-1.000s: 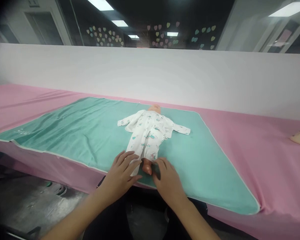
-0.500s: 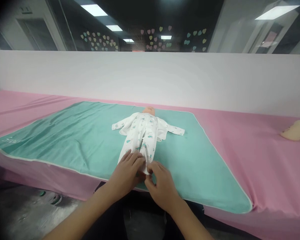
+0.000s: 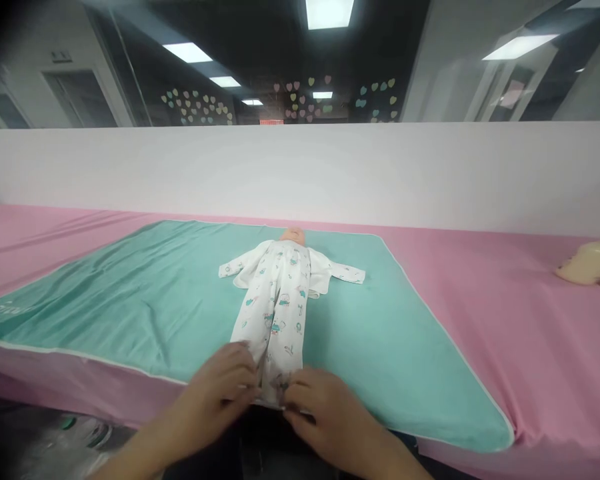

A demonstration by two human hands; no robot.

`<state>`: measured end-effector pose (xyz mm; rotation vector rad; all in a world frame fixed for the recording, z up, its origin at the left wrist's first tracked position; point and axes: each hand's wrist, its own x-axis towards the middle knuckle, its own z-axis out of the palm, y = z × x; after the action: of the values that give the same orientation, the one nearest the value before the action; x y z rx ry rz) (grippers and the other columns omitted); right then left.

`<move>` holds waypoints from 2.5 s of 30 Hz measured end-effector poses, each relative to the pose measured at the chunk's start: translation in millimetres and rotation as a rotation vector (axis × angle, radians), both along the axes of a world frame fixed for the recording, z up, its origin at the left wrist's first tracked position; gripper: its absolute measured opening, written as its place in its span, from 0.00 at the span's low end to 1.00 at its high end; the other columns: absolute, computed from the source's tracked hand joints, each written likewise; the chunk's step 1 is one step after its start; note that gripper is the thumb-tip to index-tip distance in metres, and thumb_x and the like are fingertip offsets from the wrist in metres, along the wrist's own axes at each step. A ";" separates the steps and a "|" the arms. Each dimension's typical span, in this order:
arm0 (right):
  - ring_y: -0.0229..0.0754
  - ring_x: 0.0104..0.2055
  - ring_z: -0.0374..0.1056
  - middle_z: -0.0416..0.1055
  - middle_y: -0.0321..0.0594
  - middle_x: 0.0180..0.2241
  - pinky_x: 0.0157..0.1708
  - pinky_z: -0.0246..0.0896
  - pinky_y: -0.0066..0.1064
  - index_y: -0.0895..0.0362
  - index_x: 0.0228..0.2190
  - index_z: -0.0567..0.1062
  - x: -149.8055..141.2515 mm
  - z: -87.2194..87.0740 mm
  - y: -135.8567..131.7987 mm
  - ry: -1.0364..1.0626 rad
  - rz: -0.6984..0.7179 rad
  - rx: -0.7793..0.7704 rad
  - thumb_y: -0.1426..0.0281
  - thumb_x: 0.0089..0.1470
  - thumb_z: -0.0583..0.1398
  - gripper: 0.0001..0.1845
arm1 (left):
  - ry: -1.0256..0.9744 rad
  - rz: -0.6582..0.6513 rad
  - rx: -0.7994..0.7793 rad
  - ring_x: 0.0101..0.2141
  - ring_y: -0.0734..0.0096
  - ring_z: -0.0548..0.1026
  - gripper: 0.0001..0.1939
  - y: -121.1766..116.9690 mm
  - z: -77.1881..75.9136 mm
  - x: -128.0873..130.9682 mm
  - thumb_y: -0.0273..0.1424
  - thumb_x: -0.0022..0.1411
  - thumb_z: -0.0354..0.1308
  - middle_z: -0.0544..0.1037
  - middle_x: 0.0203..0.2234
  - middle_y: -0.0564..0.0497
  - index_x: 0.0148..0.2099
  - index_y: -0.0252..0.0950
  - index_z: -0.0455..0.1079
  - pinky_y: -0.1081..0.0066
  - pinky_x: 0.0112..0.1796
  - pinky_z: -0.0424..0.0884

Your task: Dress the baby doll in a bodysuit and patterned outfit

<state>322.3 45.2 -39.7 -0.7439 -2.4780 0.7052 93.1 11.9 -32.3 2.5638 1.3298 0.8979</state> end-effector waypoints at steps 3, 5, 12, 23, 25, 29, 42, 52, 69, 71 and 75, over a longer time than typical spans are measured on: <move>0.37 0.33 0.66 0.70 0.35 0.31 0.33 0.62 0.29 0.53 0.29 0.70 12.1 10.0 47.7 0.137 -0.214 -0.120 0.66 0.57 0.52 0.09 | -0.152 0.287 -0.043 0.34 0.69 0.70 0.08 44.6 1.1 -38.9 0.31 0.62 0.47 0.72 0.31 0.51 0.34 0.38 0.66 0.68 0.37 0.68; 0.40 0.33 0.67 0.71 0.37 0.31 0.33 0.61 0.31 0.54 0.30 0.70 16.6 6.2 93.8 0.183 -0.468 -0.103 0.61 0.55 0.52 0.12 | -0.038 0.407 -0.014 0.39 0.64 0.70 0.08 83.9 -7.7 -61.9 0.31 0.61 0.48 0.73 0.35 0.49 0.38 0.38 0.69 0.64 0.41 0.67; 0.47 0.35 0.67 0.71 0.45 0.32 0.32 0.58 0.35 0.59 0.34 0.69 -12.9 -32.2 212.6 0.205 -0.937 -0.280 0.57 0.41 0.60 0.21 | 0.234 0.326 0.004 0.59 0.51 0.54 0.25 177.3 -37.9 -57.8 0.31 0.56 0.54 0.64 0.55 0.41 0.57 0.37 0.61 0.48 0.57 0.47; 0.39 0.35 0.65 0.67 0.37 0.33 0.35 0.64 0.32 0.54 0.43 0.69 39.3 0.5 214.2 1.143 -0.619 -0.535 0.62 0.45 0.58 0.21 | -0.120 0.167 0.021 0.56 0.52 0.61 0.22 194.4 -40.3 -27.6 0.35 0.55 0.53 0.68 0.52 0.47 0.53 0.38 0.67 0.58 0.55 0.57; 0.42 0.38 0.65 0.66 0.40 0.38 0.38 0.64 0.35 0.54 0.41 0.71 44.8 -0.6 211.0 0.943 -0.839 -0.308 0.64 0.45 0.58 0.19 | -0.086 0.116 -0.029 0.56 0.52 0.60 0.24 193.5 -37.4 -23.7 0.37 0.55 0.52 0.67 0.54 0.47 0.54 0.37 0.66 0.60 0.56 0.57; 0.46 0.45 0.62 0.66 0.42 0.43 0.44 0.60 0.40 0.55 0.34 0.73 38.7 -15.5 198.4 0.340 -0.870 0.244 0.73 0.47 0.54 0.12 | -0.019 0.117 -0.081 0.57 0.51 0.57 0.27 197.3 -38.9 -22.9 0.38 0.56 0.50 0.64 0.56 0.48 0.57 0.36 0.63 0.59 0.58 0.53; 0.51 0.52 0.62 0.68 0.48 0.49 0.50 0.58 0.40 0.58 0.45 0.72 -51.0 -25.2 194.9 0.017 -0.352 0.312 0.70 0.54 0.52 0.18 | -0.203 0.190 -0.066 0.55 0.51 0.61 0.26 200.1 -43.2 -31.5 0.39 0.58 0.48 0.64 0.55 0.43 0.56 0.33 0.63 0.57 0.55 0.59; 0.55 0.46 0.66 0.71 0.49 0.44 0.46 0.61 0.46 0.57 0.41 0.74 -51.8 -26.9 153.0 0.038 -0.332 0.108 0.67 0.50 0.56 0.16 | -0.038 0.161 0.058 0.57 0.51 0.58 0.26 202.8 -50.3 -43.2 0.40 0.59 0.49 0.65 0.55 0.41 0.56 0.32 0.63 0.57 0.55 0.59; 0.43 0.38 0.62 0.68 0.41 0.36 0.38 0.57 0.36 0.56 0.33 0.71 26.3 -27.6 128.3 -0.318 -0.203 0.415 0.83 0.50 0.48 0.16 | 0.071 0.118 -0.108 0.33 0.71 0.68 0.17 118.4 -25.3 -78.2 0.35 0.66 0.41 0.70 0.29 0.51 0.32 0.36 0.66 0.71 0.35 0.64; 0.40 0.39 0.63 0.69 0.38 0.37 0.40 0.58 0.34 0.53 0.35 0.71 37.6 -23.6 135.0 -0.207 -0.228 0.245 0.78 0.53 0.48 0.15 | -0.120 0.311 -0.175 0.33 0.71 0.69 0.16 131.0 -25.7 -88.5 0.38 0.65 0.41 0.71 0.31 0.51 0.34 0.37 0.67 0.72 0.36 0.65; 0.43 0.42 0.65 0.68 0.43 0.42 0.36 0.59 0.33 0.55 0.39 0.69 49.9 -26.5 173.4 -0.039 -0.759 0.038 0.60 0.55 0.51 0.15 | -0.158 0.736 -0.231 0.43 0.62 0.68 0.17 169.2 -32.4 -108.0 0.42 0.58 0.49 0.70 0.42 0.45 0.43 0.36 0.67 0.66 0.43 0.64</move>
<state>372.2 218.6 -66.2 -1.5569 -1.9817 0.3504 -15.0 181.1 -64.7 1.7828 2.2103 0.9302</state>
